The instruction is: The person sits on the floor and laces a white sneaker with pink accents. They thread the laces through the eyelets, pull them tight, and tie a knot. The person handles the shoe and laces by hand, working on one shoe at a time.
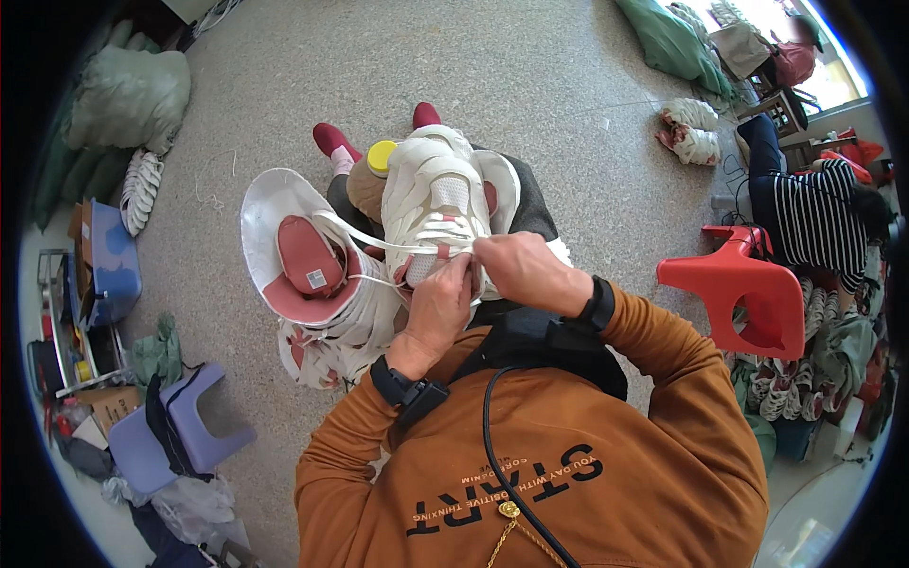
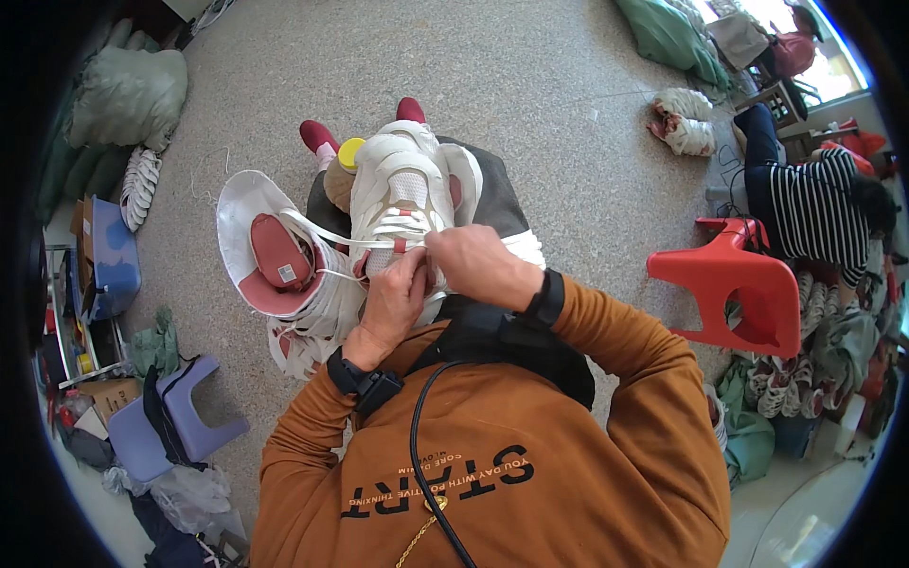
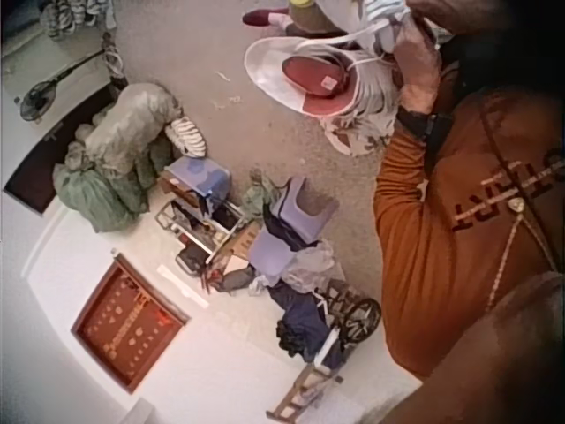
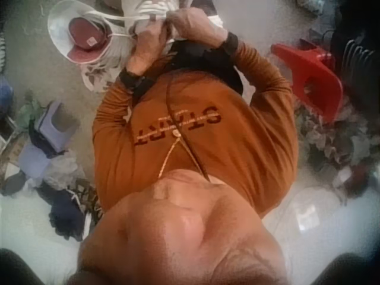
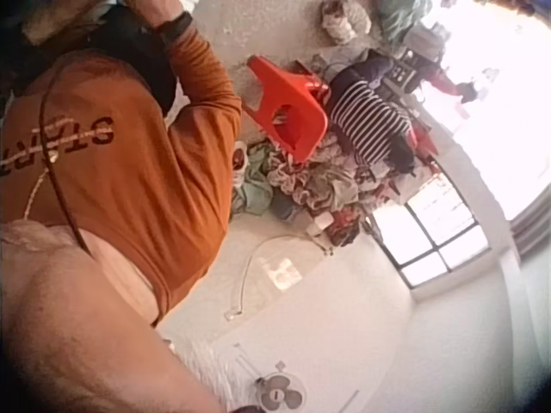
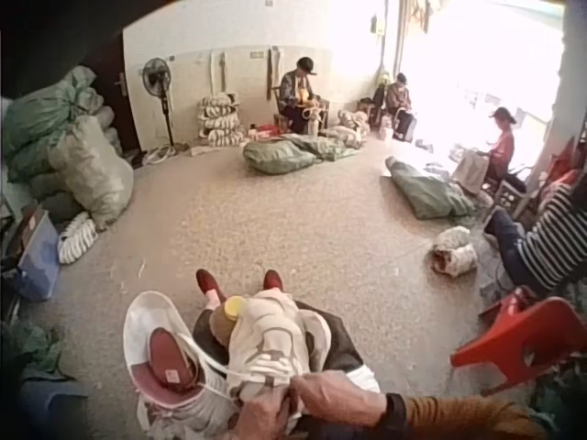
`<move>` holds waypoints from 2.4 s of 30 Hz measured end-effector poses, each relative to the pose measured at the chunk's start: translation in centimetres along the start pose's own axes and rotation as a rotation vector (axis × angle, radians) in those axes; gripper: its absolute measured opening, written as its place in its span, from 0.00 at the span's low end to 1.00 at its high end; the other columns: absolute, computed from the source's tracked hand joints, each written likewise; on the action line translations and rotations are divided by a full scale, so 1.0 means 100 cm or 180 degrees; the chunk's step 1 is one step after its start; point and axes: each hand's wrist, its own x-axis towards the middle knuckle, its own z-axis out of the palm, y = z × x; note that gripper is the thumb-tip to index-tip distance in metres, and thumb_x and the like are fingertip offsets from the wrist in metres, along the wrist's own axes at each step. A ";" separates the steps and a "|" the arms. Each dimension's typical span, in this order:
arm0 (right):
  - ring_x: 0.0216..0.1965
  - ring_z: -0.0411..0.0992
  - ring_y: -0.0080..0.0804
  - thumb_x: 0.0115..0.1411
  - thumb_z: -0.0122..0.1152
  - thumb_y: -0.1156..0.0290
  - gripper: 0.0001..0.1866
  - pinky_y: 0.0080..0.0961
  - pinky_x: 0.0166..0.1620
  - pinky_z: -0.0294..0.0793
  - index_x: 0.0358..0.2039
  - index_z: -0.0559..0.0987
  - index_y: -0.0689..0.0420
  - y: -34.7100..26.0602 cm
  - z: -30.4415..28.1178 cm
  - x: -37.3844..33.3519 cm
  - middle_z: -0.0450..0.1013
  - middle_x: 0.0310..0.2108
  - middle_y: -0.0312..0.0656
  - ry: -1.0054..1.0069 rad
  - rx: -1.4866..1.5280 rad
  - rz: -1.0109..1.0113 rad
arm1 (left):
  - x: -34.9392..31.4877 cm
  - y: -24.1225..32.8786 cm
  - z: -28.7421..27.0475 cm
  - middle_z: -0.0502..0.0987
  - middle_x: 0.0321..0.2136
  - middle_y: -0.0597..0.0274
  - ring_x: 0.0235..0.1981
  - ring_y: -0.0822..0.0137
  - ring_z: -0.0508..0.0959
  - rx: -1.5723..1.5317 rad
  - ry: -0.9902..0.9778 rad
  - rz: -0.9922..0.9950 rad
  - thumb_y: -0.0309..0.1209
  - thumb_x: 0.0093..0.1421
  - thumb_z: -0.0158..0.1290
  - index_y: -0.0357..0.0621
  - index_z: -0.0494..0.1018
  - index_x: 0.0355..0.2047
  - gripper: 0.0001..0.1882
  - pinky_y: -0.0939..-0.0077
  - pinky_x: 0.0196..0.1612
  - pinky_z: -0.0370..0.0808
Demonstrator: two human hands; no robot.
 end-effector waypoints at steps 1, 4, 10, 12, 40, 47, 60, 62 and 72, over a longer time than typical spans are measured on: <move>0.32 0.76 0.57 0.58 0.57 0.75 0.04 0.47 0.33 0.73 0.30 0.73 0.62 -0.006 -0.001 0.002 0.76 0.28 0.52 -0.0068 -0.0215 -0.0072 | 0.000 0.001 0.000 0.79 0.27 0.45 0.29 0.46 0.81 0.0092 0.0042 0.0071 0.23 0.65 0.50 0.36 0.73 0.44 0.08 0.59 0.32 0.75; 0.32 0.76 0.55 0.59 0.58 0.74 0.04 0.45 0.34 0.74 0.32 0.74 0.61 0.001 0.002 0.001 0.75 0.28 0.53 0.0150 0.0186 -0.0029 | 0.000 0.003 -0.008 0.78 0.28 0.42 0.32 0.41 0.79 -0.0053 -0.0088 -0.0167 0.26 0.66 0.48 0.36 0.72 0.43 0.09 0.50 0.36 0.73; 0.33 0.76 0.54 0.59 0.62 0.74 0.07 0.41 0.36 0.75 0.33 0.74 0.62 0.012 0.014 -0.011 0.74 0.28 0.52 0.0605 0.0989 0.0105 | 0.007 0.005 -0.008 0.79 0.28 0.43 0.31 0.44 0.81 -0.0372 -0.0147 -0.0316 0.24 0.65 0.49 0.34 0.75 0.43 0.09 0.59 0.35 0.76; 0.35 0.76 0.53 0.58 0.64 0.73 0.10 0.39 0.38 0.76 0.35 0.73 0.62 0.009 0.015 -0.013 0.74 0.31 0.52 0.0563 0.1040 0.0029 | 0.009 0.003 -0.009 0.80 0.29 0.43 0.31 0.44 0.81 -0.0298 -0.0174 -0.0336 0.25 0.65 0.49 0.35 0.76 0.42 0.09 0.59 0.34 0.76; 0.32 0.72 0.20 0.64 0.63 0.72 0.08 0.20 0.35 0.73 0.40 0.76 0.61 0.027 0.009 -0.004 0.73 0.33 0.34 0.0219 0.2342 0.0398 | -0.001 0.018 -0.082 0.76 0.39 0.59 0.30 0.70 0.76 -0.1214 0.0050 -0.0228 0.22 0.63 0.54 0.37 0.73 0.34 0.02 0.77 0.30 0.74; 0.23 0.71 0.16 0.66 0.65 0.65 0.12 0.16 0.26 0.72 0.38 0.76 0.61 0.017 -0.001 -0.009 0.73 0.26 0.32 -0.1005 0.3070 0.1387 | 0.030 0.009 -0.055 0.79 0.42 0.55 0.36 0.69 0.81 -0.3759 -0.0195 -0.1368 0.31 0.70 0.49 0.39 0.73 0.36 0.09 0.76 0.37 0.82; 0.23 0.67 0.17 0.69 0.60 0.62 0.13 0.17 0.28 0.67 0.33 0.78 0.59 0.011 -0.001 -0.011 0.71 0.24 0.31 -0.0721 0.3625 0.1217 | 0.026 -0.006 -0.048 0.78 0.32 0.59 0.37 0.65 0.82 -0.4605 0.0014 -0.1443 0.35 0.71 0.48 0.36 0.72 0.46 0.13 0.67 0.37 0.84; 0.23 0.67 0.24 0.67 0.62 0.60 0.15 0.24 0.28 0.68 0.32 0.77 0.61 0.004 0.002 -0.009 0.70 0.21 0.38 -0.0399 0.2276 0.0945 | 0.027 -0.003 -0.048 0.77 0.32 0.59 0.36 0.66 0.81 -0.4531 0.0040 -0.1535 0.35 0.71 0.48 0.38 0.72 0.43 0.12 0.67 0.38 0.84; 0.32 0.71 0.47 0.58 0.68 0.66 0.13 0.38 0.34 0.70 0.32 0.76 0.63 -0.009 0.014 -0.002 0.68 0.30 0.47 0.0527 0.1073 -0.0080 | 0.011 -0.012 -0.066 0.76 0.30 0.61 0.29 0.71 0.78 -0.4151 0.0101 -0.1581 0.38 0.71 0.50 0.40 0.72 0.35 0.13 0.74 0.34 0.79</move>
